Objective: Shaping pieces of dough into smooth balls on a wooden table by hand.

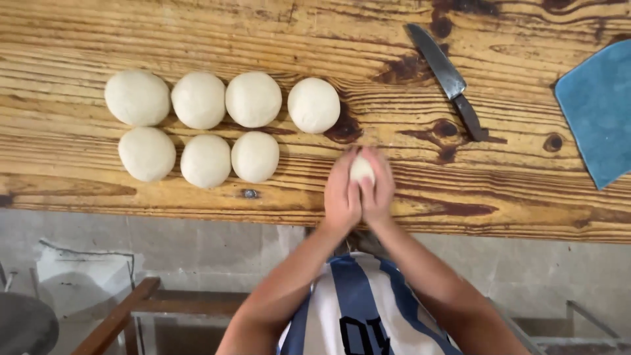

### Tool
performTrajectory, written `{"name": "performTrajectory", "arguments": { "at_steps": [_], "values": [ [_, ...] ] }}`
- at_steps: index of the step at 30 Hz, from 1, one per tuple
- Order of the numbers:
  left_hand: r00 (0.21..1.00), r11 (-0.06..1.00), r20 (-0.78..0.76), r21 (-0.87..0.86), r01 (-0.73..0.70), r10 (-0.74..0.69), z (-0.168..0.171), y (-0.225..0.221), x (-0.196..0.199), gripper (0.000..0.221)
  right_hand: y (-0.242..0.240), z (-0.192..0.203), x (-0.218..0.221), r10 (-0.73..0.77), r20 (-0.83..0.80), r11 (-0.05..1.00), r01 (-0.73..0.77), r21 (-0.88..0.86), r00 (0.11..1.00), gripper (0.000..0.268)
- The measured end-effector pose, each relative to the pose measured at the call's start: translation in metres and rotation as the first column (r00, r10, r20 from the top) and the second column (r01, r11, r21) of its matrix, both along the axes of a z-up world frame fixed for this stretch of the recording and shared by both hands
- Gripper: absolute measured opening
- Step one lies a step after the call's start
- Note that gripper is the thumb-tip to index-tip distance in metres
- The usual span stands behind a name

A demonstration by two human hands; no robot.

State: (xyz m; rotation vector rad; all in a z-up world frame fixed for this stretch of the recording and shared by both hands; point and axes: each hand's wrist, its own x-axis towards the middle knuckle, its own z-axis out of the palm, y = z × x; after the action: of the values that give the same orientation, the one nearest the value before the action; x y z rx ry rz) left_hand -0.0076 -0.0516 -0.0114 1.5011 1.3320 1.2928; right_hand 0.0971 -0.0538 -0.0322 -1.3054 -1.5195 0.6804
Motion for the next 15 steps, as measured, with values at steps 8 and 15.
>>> {"name": "performTrajectory", "arguments": {
  "at_steps": [8,15],
  "values": [
    [0.976,0.993,0.191,-0.083,-0.086,0.101,0.017,-0.01,-0.013,0.063,0.003,0.038,0.013,0.059,0.058,0.983,-0.048,-0.177,0.997,0.066],
    [0.821,0.968,0.519,-0.069,-0.24,0.24,0.028,0.034,-0.059,0.073,0.013,0.054,-0.051,-0.217,-0.678,0.947,-0.016,-0.32,0.703,0.069]
  ]
}}
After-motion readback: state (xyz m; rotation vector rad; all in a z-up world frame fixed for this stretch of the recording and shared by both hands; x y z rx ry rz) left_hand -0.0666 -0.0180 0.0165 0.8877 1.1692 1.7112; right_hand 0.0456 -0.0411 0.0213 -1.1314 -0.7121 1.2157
